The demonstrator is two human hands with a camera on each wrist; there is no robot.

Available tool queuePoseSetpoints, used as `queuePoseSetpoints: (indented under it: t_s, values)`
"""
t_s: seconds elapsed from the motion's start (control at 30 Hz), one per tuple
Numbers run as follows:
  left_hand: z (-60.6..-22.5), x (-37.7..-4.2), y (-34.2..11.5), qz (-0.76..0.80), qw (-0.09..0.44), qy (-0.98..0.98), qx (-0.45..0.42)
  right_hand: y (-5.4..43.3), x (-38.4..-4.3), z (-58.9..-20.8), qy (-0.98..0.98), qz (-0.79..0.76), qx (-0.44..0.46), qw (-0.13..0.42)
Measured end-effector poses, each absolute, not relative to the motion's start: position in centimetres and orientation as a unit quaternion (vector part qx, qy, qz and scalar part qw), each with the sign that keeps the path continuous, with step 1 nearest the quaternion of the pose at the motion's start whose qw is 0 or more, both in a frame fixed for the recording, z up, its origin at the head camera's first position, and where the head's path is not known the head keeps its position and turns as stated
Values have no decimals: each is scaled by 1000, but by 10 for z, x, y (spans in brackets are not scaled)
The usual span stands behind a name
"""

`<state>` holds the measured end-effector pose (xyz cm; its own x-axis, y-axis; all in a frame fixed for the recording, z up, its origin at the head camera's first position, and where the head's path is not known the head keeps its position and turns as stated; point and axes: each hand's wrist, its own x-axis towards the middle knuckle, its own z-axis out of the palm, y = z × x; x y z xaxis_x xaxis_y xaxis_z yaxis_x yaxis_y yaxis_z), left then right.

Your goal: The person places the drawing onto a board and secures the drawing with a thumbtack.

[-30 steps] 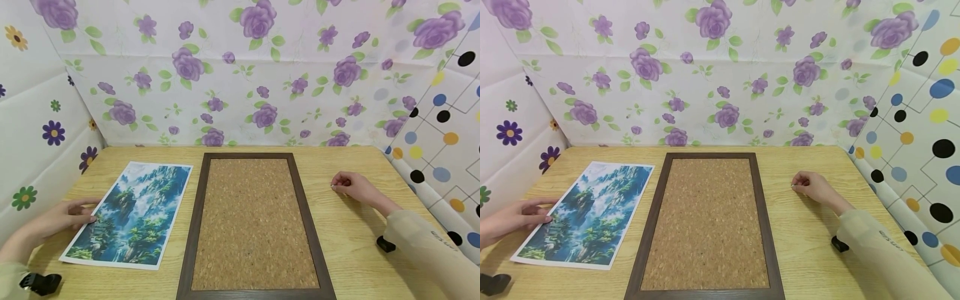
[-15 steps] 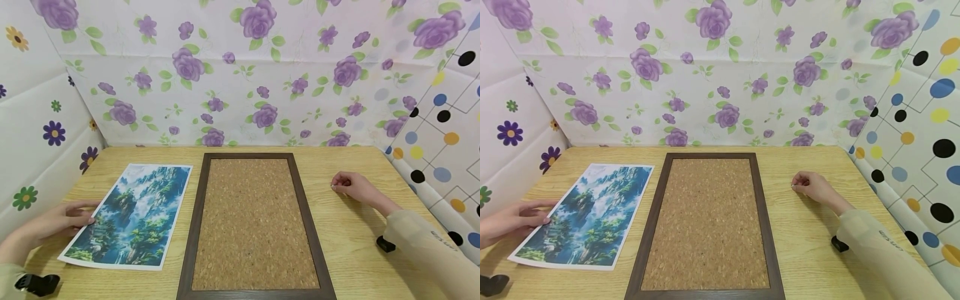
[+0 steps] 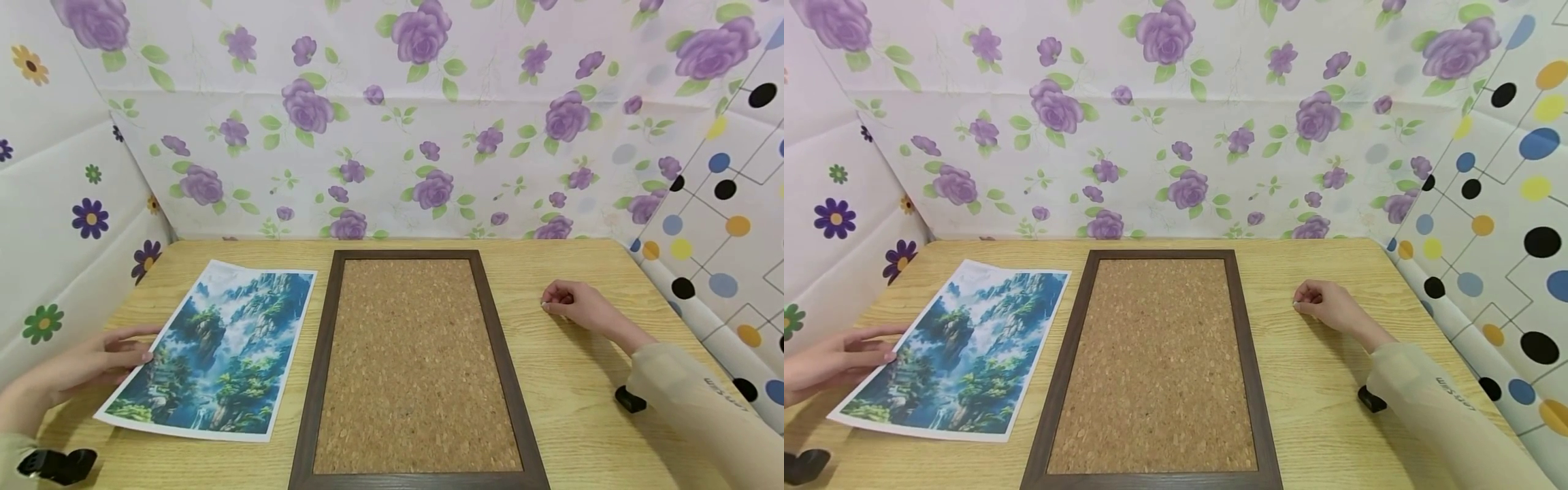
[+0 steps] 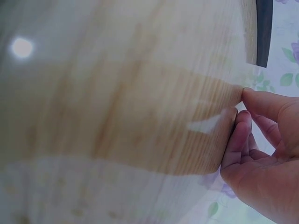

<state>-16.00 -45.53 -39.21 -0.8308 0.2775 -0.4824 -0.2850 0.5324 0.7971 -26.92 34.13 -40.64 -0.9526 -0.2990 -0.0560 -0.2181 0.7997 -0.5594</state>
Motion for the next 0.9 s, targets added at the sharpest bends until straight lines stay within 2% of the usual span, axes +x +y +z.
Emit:
queuePoseSetpoints:
  t_s: [0.5,0.9]
  values:
    - [-377,-167,-447,464,221,858,2,341,-270,-405,946,-285,-139,64]
    - [-357,-176,-435,435,188,880,25,341,-271,-406,946,-287,-139,65]
